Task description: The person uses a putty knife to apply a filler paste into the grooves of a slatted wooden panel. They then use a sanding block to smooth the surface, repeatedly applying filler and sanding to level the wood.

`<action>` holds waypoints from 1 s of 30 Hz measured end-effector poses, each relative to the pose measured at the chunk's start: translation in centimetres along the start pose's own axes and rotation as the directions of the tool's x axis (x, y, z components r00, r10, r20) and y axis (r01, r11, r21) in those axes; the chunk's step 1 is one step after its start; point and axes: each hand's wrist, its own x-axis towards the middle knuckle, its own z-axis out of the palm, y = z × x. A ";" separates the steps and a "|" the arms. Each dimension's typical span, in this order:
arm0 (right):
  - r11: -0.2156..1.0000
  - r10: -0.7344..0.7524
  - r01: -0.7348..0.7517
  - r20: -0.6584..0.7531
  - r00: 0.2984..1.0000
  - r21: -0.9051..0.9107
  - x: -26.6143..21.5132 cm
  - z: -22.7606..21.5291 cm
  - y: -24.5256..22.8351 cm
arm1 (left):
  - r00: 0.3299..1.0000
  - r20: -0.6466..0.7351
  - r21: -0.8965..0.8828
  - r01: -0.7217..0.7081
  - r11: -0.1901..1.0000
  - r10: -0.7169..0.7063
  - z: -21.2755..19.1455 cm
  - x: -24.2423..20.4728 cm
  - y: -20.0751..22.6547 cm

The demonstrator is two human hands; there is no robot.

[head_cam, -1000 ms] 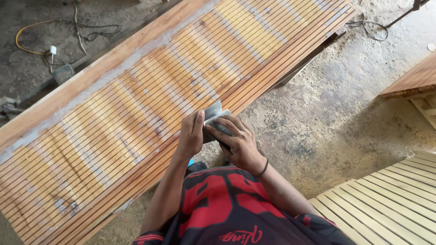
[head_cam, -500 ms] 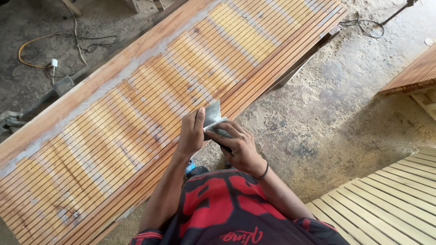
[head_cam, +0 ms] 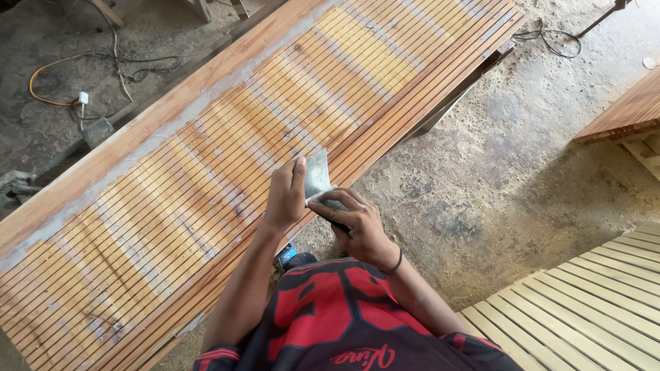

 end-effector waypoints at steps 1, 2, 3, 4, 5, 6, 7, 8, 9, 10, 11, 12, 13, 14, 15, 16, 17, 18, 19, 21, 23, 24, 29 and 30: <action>1.000 0.006 -0.006 -0.001 1.000 0.007 -0.2 0.1 0.1 | 1.000 -0.007 0.022 -0.001 1.000 0.002 0.0 0.0 -0.1; 1.000 0.012 -0.012 -0.002 1.000 0.013 -0.5 0.1 0.3 | 1.000 -0.014 0.044 -0.003 0.999 0.003 0.0 0.1 -0.2; 1.000 0.014 -0.014 -0.006 1.000 0.018 -0.6 0.3 0.7 | 1.000 -0.022 0.066 -0.009 0.998 0.010 -0.1 0.4 -0.3; 0.998 -0.005 0.004 0.010 1.000 0.059 -0.7 0.6 1.2 | 0.999 -0.022 0.053 0.028 0.998 -0.027 -0.1 0.8 -0.4; 0.995 -0.021 0.018 0.024 0.999 0.099 -1.0 1.0 1.7 | 0.998 -0.017 0.040 0.066 0.997 -0.065 -0.1 1.2 -0.5; 0.990 -0.037 0.032 0.038 0.999 0.140 -1.3 1.5 2.2 | 0.995 -0.013 0.027 0.104 0.994 -0.104 -0.1 1.6 -0.5; 0.944 -0.033 -0.006 0.114 0.993 0.329 -1.6 2.2 2.7 | 0.997 -0.066 0.023 0.051 0.998 -0.050 -0.4 1.8 -0.6; 0.863 -0.045 -0.057 0.188 0.981 0.502 -1.8 3.1 3.2 | 0.993 -0.119 0.021 -0.002 1.000 0.004 -0.7 2.1 -0.6; 0.749 -0.064 -0.117 0.246 0.967 0.652 -1.8 4.1 3.7 | 0.985 -0.161 0.026 -0.058 0.998 0.061 -1.2 2.5 -0.5; 0.484 0.070 -0.208 0.200 0.977 0.850 -1.8 4.8 4.3 | 0.977 -0.196 -0.046 -0.096 0.994 0.085 -2.1 2.7 -0.4; 0.164 0.188 -0.243 0.212 0.959 0.956 -1.6 4.8 5.3 | 0.960 -0.258 -0.123 -0.141 0.982 0.105 -2.8 2.6 -0.3; -0.174 0.293 -0.218 0.262 0.920 0.960 -1.5 4.5 6.3 | 0.940 -0.320 -0.196 -0.190 0.962 0.121 -3.4 2.4 -0.1; -0.242 0.328 -0.169 0.244 0.912 0.955 -1.8 4.1 6.9 | 0.935 -0.355 -0.359 -0.147 0.922 0.011 -4.0 1.3 -0.1; -0.307 0.365 -0.117 0.230 0.902 0.945 -1.9 3.4 7.4 | 0.922 -0.374 -0.514 -0.115 0.850 -0.101 -4.7 -0.1 -0.2; -0.318 0.380 -0.062 0.187 0.906 0.946 -2.0 2.7 7.8 | 0.914 -0.354 -0.652 -0.089 0.753 -0.198 -5.2 -0.6 -0.2; -0.327 0.395 -0.006 0.143 0.907 0.945 -2.1 1.9 7.9 | 0.928 -0.304 -0.714 -0.073 0.696 -0.215 -5.0 -1.7 -0.4; -0.332 0.394 0.042 0.099 0.914 0.942 -1.5 0.9 8.2 | 0.940 -0.265 -0.771 -0.072 0.633 -0.216 -4.4 -2.5 -0.6; -0.185 0.360 0.058 0.013 0.933 0.981 -1.1 0.2 8.1 | 0.951 -0.225 -0.822 -0.068 0.566 -0.213 -3.6 -3.2 -1.0; -0.043 0.314 0.077 -0.059 0.947 0.996 -1.1 -0.1 7.3 | 0.953 -0.212 -0.840 -0.065 0.538 -0.216 -2.6 -4.0 -1.5; 0.252 0.190 0.180 -0.231 0.954 0.951 -0.8 -0.3 5.4 | 0.962 -0.173 -0.904 -0.070 0.422 -0.212 -0.2 -5.1 -2.8; 0.514 -0.003 0.339 -0.393 0.920 0.788 -0.1 -0.2 3.5 | 0.961 -0.151 -0.937 -0.064 0.342 -0.233 2.0 -5.6 -3.8; 0.575 -0.081 0.378 -0.409 0.909 0.726 0.2 -0.3 2.8 | 0.952 -0.154 -0.934 -0.053 0.353 -0.263 3.1 -5.6 -4.0; 0.792 -0.364 0.459 -0.292 0.885 0.403 1.1 -1.5 0.6 | 0.925 -0.252 -0.948 -0.178 0.263 -0.283 5.1 -6.6 -2.7; 0.791 -0.368 0.463 -0.294 0.882 0.399 1.5 -1.6 0.4 | 0.934 -0.270 -0.944 -0.210 0.254 -0.232 4.9 -6.9 -2.2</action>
